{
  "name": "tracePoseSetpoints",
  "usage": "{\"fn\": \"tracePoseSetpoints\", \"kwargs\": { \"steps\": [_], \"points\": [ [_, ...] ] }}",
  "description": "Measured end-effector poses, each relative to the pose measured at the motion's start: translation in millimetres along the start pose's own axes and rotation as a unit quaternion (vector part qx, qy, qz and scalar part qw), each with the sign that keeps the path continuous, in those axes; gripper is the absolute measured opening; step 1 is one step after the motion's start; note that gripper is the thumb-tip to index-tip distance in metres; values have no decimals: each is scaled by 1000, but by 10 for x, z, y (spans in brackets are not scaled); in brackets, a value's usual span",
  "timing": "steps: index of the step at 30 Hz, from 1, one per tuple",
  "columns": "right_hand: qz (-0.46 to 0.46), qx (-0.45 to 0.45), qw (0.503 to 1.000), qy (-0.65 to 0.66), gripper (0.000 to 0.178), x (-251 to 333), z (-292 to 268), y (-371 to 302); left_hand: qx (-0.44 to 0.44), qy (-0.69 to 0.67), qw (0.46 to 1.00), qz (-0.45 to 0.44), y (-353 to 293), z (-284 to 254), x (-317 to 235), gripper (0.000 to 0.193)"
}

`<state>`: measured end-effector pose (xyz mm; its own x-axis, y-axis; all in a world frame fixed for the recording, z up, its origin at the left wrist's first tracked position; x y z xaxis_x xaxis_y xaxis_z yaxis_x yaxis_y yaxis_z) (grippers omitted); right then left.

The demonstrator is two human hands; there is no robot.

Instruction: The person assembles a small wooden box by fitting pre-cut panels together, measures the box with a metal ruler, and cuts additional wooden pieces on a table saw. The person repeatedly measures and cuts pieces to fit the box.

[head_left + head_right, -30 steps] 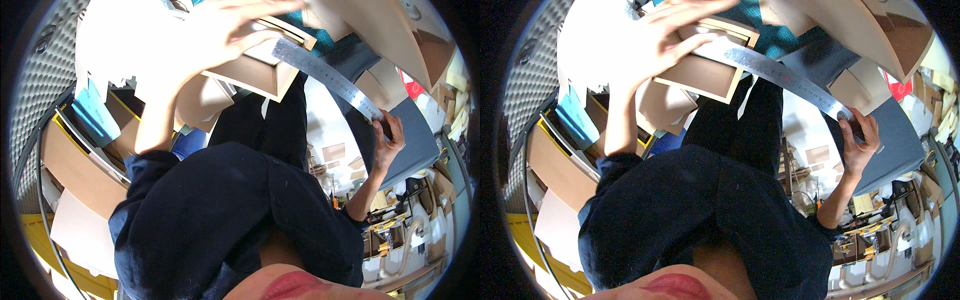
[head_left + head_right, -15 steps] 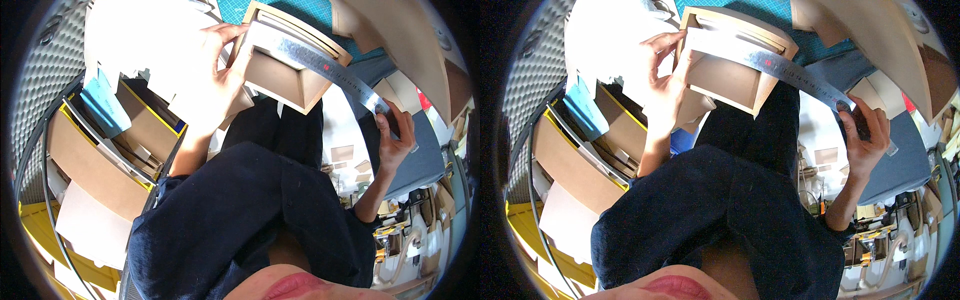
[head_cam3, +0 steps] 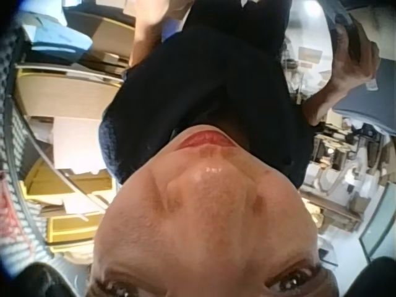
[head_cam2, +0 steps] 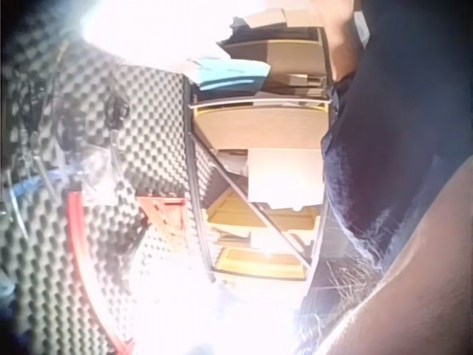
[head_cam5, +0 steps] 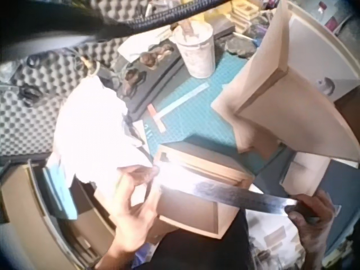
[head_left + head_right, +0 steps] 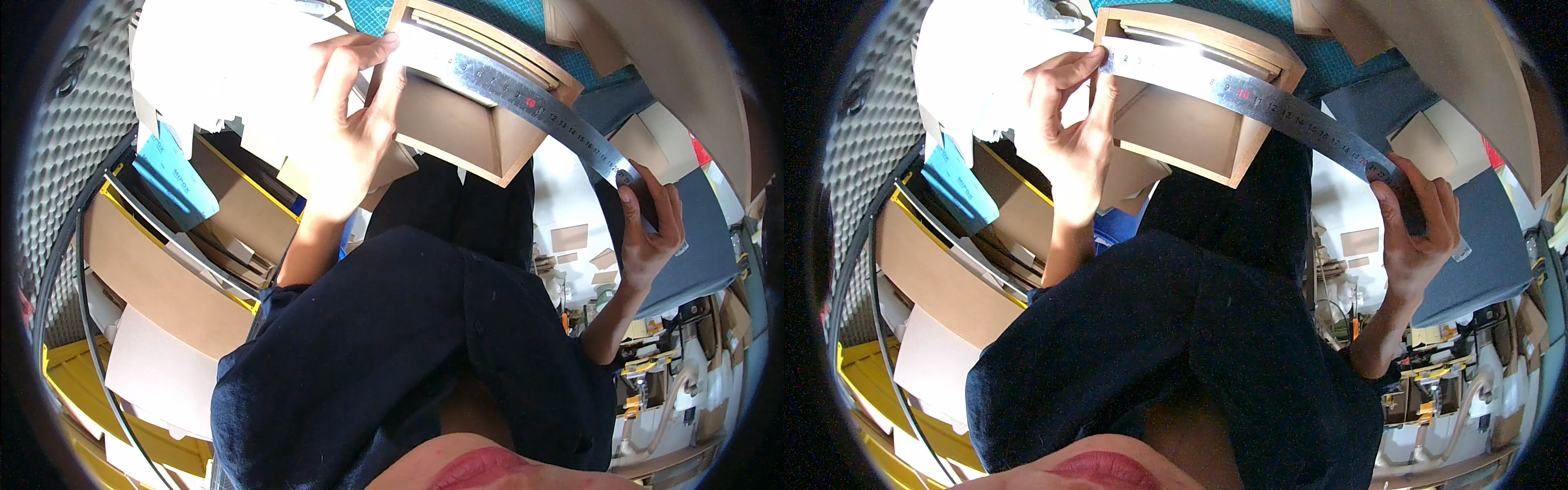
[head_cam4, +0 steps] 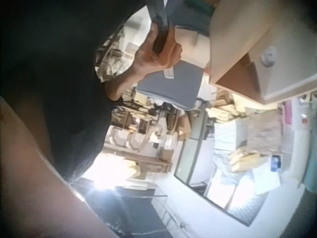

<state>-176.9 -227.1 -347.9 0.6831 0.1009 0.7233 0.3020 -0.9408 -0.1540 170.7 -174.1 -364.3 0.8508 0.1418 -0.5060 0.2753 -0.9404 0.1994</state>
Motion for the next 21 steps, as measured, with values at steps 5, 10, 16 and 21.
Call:
{"fn": "tracePoseSetpoints", "kwargs": {
  "steps": [5,10,16,21],
  "points": [
    [18,4,1000,-5,36,-2,5,-27,-9,9,1000,14,17,17,5,16],
    [3,-17,1000,11,36,38,51,-64,-11,22,999,30,31,14,5,16],
    [22,-13,1000,13,36,79,34,-43,18,65,997,26,87,-22,-57,17],
    [7,-22,1000,18,37,71,32,-14,31,66,996,44,82,-19,-12,17]
  ]
}}
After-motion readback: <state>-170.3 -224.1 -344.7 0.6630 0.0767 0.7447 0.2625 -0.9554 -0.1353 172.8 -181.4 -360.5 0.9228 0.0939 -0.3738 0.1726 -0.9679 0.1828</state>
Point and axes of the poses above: each hand's wrist, its own y-axis towards the middle knuckle, its own z-axis out of the palm, x = y × z, the point moved 1 cm from there along y, towards the middle knuckle, and after that the axes turned 9 degrees about y, right-handed, at the moved point
